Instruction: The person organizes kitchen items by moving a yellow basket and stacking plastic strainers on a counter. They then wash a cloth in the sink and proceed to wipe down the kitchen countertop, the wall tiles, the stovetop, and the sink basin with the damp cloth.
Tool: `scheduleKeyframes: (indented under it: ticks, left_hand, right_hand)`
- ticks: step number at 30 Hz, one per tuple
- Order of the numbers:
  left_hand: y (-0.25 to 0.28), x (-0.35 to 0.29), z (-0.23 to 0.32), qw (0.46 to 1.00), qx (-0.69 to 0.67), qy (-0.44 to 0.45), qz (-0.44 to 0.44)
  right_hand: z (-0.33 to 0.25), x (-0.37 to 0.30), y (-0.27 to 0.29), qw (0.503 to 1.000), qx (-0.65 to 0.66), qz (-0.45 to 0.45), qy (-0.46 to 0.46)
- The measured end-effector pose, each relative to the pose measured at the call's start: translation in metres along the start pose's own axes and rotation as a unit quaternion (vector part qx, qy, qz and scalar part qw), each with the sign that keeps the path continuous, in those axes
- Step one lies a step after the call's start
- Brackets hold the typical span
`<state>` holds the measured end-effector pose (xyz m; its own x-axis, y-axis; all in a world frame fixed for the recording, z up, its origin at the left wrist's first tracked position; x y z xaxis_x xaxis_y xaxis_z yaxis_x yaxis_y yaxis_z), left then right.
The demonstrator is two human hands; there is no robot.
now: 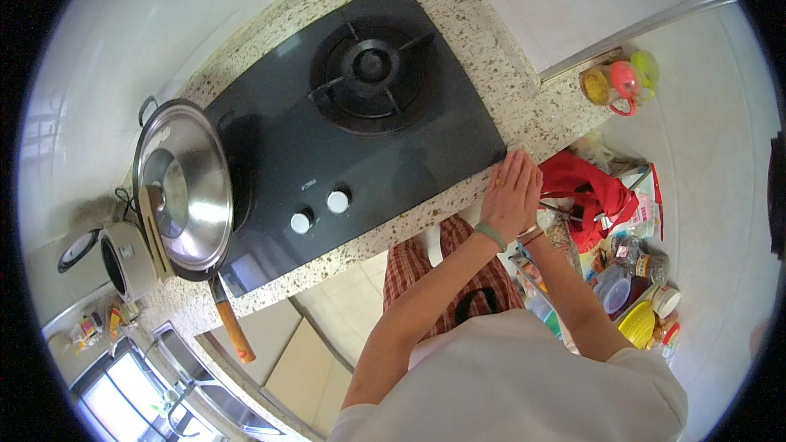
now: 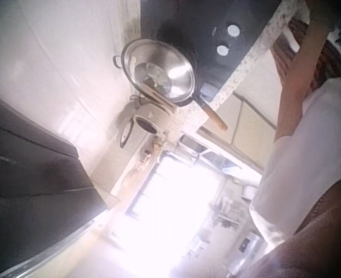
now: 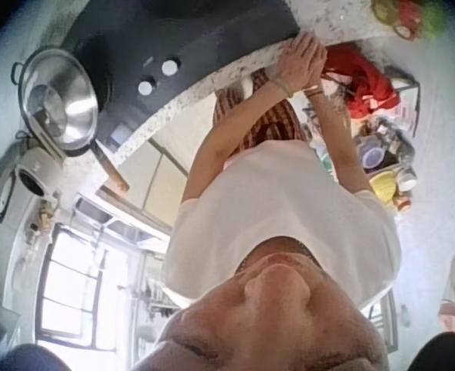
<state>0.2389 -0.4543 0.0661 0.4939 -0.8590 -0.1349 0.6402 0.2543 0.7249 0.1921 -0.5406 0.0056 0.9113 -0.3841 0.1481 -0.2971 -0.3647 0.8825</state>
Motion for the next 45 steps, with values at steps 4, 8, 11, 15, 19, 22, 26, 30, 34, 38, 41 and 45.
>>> scheduleKeyframes:
  ticks: [4,8,11,15,19,22,26,30,34,38,41,45]
  left_hand:
    - [-0.007,-0.039,-0.021,1.0,0.014,0.009,-0.021]
    - [0.004,-0.084,-0.038,0.999,-0.03,0.032,-0.012]
    - [0.016,-0.123,-0.058,0.997,-0.055,0.042,0.022]
    - [0.028,-0.175,-0.082,0.995,-0.047,0.057,0.069]
    - [0.039,-0.22,-0.1,0.989,-0.072,0.091,0.092]
    - [0.051,-0.256,-0.114,0.983,-0.088,0.11,0.121]
    - [0.063,-0.305,-0.137,0.974,-0.098,0.141,0.149]
    - [0.073,-0.346,-0.156,0.962,-0.092,0.169,0.193]
    - [0.074,-0.388,-0.177,0.945,-0.085,0.214,0.234]
    - [0.087,-0.438,-0.195,0.903,-0.089,0.284,0.31]
    - [0.096,-0.471,-0.208,0.855,-0.111,0.354,0.361]
    - [0.096,-0.505,-0.227,0.812,-0.134,0.392,0.412]
  right_hand:
    - [-0.044,-0.016,0.002,0.999,0.034,0.011,0.001]
    - [-0.088,-0.03,-0.005,0.998,0.009,-0.043,0.035]
    - [-0.123,-0.042,-0.018,0.996,0.02,-0.062,0.062]
    - [-0.172,-0.053,-0.034,0.989,0.028,-0.075,0.121]
    - [-0.213,-0.069,-0.053,0.982,0.022,-0.126,0.139]
    - [-0.238,-0.082,-0.07,0.972,0.027,-0.16,0.169]
    - [-0.291,-0.096,-0.085,0.954,0.054,-0.213,0.203]
    - [-0.334,-0.11,-0.103,0.938,0.076,-0.245,0.232]
    - [-0.375,-0.125,-0.128,0.914,0.076,-0.273,0.291]
    - [-0.432,-0.141,-0.157,0.883,0.106,-0.293,0.35]
    - [-0.476,-0.15,-0.185,0.857,0.129,-0.316,0.387]
    - [-0.519,-0.153,-0.203,0.801,0.264,-0.4,0.36]
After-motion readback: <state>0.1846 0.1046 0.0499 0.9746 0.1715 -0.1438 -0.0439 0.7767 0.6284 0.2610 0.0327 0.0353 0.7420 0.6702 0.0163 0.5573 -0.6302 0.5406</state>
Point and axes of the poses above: each hand's wrist, its own x-axis towards the middle knuckle, its own y-axis out of the back of the hand, z = x × y, the point moved 4 cm from there along x, towards the middle knuckle, and after that the axes turned 10 degrees about -z, right-handed, at the moved point
